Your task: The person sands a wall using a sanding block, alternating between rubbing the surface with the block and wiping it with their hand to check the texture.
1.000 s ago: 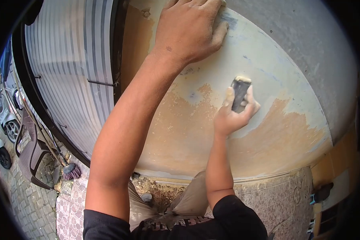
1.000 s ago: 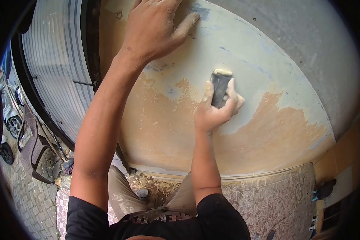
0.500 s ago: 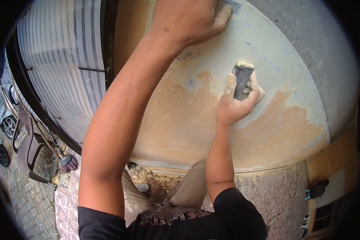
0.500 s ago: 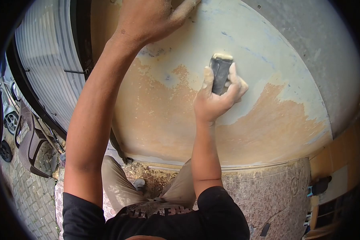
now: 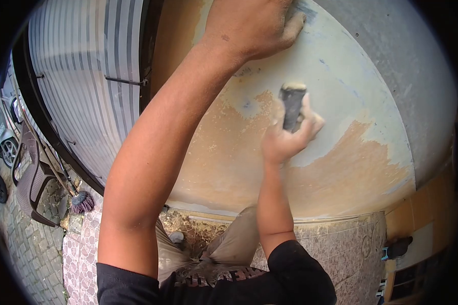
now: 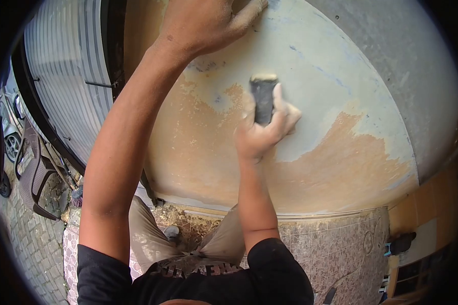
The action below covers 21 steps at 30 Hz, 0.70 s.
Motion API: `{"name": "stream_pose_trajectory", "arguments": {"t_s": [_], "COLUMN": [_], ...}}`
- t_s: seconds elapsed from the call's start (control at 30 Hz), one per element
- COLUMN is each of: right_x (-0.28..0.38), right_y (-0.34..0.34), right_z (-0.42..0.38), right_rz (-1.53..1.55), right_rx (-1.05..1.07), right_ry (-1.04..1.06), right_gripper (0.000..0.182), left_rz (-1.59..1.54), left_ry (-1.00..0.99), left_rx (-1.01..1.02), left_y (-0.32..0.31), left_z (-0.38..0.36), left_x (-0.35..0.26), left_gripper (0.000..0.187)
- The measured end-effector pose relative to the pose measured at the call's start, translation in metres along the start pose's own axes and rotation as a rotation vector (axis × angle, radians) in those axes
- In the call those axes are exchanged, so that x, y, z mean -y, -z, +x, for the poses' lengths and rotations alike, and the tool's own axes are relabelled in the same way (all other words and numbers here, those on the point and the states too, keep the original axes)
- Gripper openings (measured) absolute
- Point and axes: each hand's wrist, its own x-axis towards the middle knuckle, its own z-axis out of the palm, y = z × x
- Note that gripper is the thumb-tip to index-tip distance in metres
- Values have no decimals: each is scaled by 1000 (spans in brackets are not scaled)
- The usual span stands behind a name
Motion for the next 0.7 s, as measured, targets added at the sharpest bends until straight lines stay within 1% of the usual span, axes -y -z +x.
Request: {"name": "stream_pose_trajectory", "arguments": {"t_s": [0.03,0.07,0.13,0.17,0.23,0.3,0.33,0.4,0.47,0.53,0.57,0.63,0.67,0.7], "right_x": [13,13,12,11,4,-6,-6,-4,0,13,11,8,4,4], "right_y": [-4,-9,-17,-15,-2,17,15,20,3,-10,-12,-20,-21,-24], "right_z": [28,29,26,3,-67,-117,-110,-79,-11,47,47,38,14,17], "right_rz": [81,89,-76,-139,-104,-152,-140,-62,-44,123,116,-141,-64,-60], "right_rx": [-10,-8,-79,-43,138,298,301,317,64,-77,-76,-101,-55,-60], "right_ry": [-105,-101,44,118,221,407,418,297,93,-104,-103,161,271,280], "right_gripper": [54,54,54,53,55,56,56,53,51,51,51,53,57,57], "left_rz": [-7,-10,-18,-31,-26,-29,-16,-43,-63,-49,-45,-59,-65,-62], "left_ry": [-13,-26,-22,-25,-30,-9,-3,-41,-33,-48,-52,-44,-39,-42], "left_rx": [2,-1,-2,-5,-16,9,1,-72,-40,-75,-87,-76,-68,-78], "left_y": [0,0,0,0,-1,-2,-2,-7,-6,-7,-8,-9,-9,-8], "left_z": [0,2,1,2,1,2,2,0,-1,-1,-2,-2,-2,0], "left_x": [1,3,2,3,4,4,5,7,8,8,8,8,9,11], "left_gripper": [32,31,31,32,32,33,33,33,33,33,33,34,35,35]}}
